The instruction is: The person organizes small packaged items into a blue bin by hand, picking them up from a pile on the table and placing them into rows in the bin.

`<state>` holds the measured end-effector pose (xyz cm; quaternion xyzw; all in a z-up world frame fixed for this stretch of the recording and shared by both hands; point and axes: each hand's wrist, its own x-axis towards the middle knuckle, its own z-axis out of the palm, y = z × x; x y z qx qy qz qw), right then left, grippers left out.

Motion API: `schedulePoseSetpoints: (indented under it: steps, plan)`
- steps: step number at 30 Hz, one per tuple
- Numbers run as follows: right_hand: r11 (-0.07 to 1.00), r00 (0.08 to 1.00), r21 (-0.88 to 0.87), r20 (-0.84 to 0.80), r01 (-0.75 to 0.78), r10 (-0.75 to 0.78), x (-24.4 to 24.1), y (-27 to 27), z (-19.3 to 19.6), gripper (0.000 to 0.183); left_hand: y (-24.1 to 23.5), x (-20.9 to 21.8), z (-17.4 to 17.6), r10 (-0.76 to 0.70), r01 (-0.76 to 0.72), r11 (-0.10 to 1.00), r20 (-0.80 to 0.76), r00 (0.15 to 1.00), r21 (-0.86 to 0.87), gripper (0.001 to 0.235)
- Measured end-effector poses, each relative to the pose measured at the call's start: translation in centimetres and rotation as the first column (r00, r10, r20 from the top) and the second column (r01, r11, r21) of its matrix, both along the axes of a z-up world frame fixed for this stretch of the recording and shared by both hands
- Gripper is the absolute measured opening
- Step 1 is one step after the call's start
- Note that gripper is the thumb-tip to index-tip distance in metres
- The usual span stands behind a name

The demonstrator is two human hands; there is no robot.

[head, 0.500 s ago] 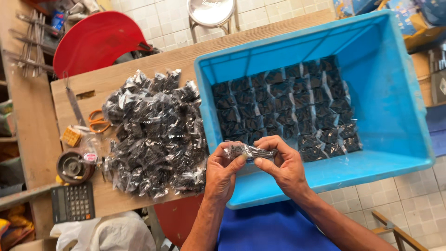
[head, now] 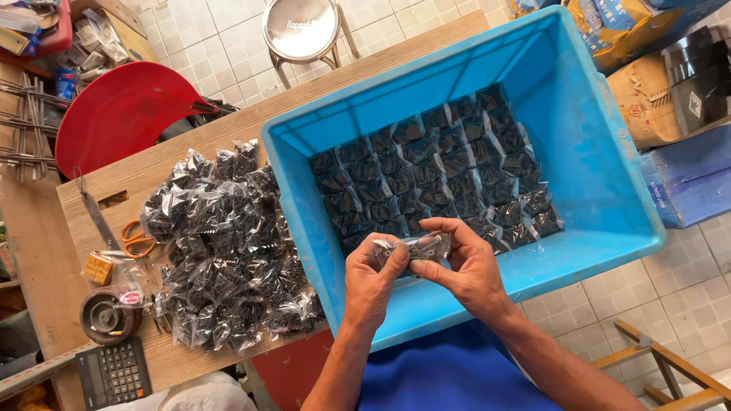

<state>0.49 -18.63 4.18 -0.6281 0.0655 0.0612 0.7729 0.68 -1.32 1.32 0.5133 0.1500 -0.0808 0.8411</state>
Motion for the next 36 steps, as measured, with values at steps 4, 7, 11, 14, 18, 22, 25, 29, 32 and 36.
schedulePoseSetpoints:
  steps: [4,7,11,14,18,22,25,29,32,36]
  plan:
    - [0.999,0.998,0.016,0.034,0.045,-0.046,0.1,-0.5,0.1,0.050,-1.2,0.5,2.4,-0.015,0.009,0.990,0.048,0.999,0.140,0.030]
    - [0.987,0.964,-0.130,0.258,0.099,-0.063,0.4,-0.9,1.4,0.030,-1.6,1.1,4.0,-0.043,0.047,0.988,-0.030,0.999,0.147,0.060]
    - [0.847,0.733,-0.478,0.658,0.232,0.171,0.4,-1.3,2.1,0.025,-1.6,0.9,0.6,-0.134,0.062,0.946,-0.211,0.968,-0.318,0.054]
    - [0.832,0.729,-0.541,0.617,0.121,0.296,-0.1,-1.8,2.0,0.019,-2.0,1.3,2.1,-0.007,-0.022,0.983,-0.162,0.987,-0.180,0.041]
    - [0.912,0.840,-0.409,0.501,0.017,0.209,-0.3,-2.3,2.1,0.039,-2.0,1.0,2.0,0.021,-0.036,0.993,-0.124,0.992,-0.116,0.043]
    - [0.913,0.979,-0.406,0.199,0.052,0.032,0.0,-1.6,1.5,0.047,-2.8,0.5,3.0,-0.024,0.019,0.995,0.049,0.999,0.093,0.040]
    - [0.946,0.997,-0.318,0.071,0.062,-0.041,0.0,-1.2,1.3,0.036,-3.3,0.3,4.1,-0.027,0.004,0.965,0.085,0.996,0.262,0.031]
    - [0.943,0.992,-0.319,-0.044,0.095,-0.115,-0.4,-1.2,1.0,0.031,-3.3,0.5,4.8,-0.024,-0.028,0.921,0.126,0.992,0.389,0.023]
    - [0.966,0.992,-0.232,-0.038,0.110,-0.122,-0.4,-1.6,-0.2,0.035,-3.9,0.3,5.1,0.078,-0.090,0.951,0.055,0.995,0.296,0.027]
    - [0.980,0.995,-0.178,-0.041,0.084,-0.093,-0.4,-1.5,-0.6,0.053,-3.6,0.2,5.3,0.088,-0.099,0.942,0.047,0.995,0.321,0.024]
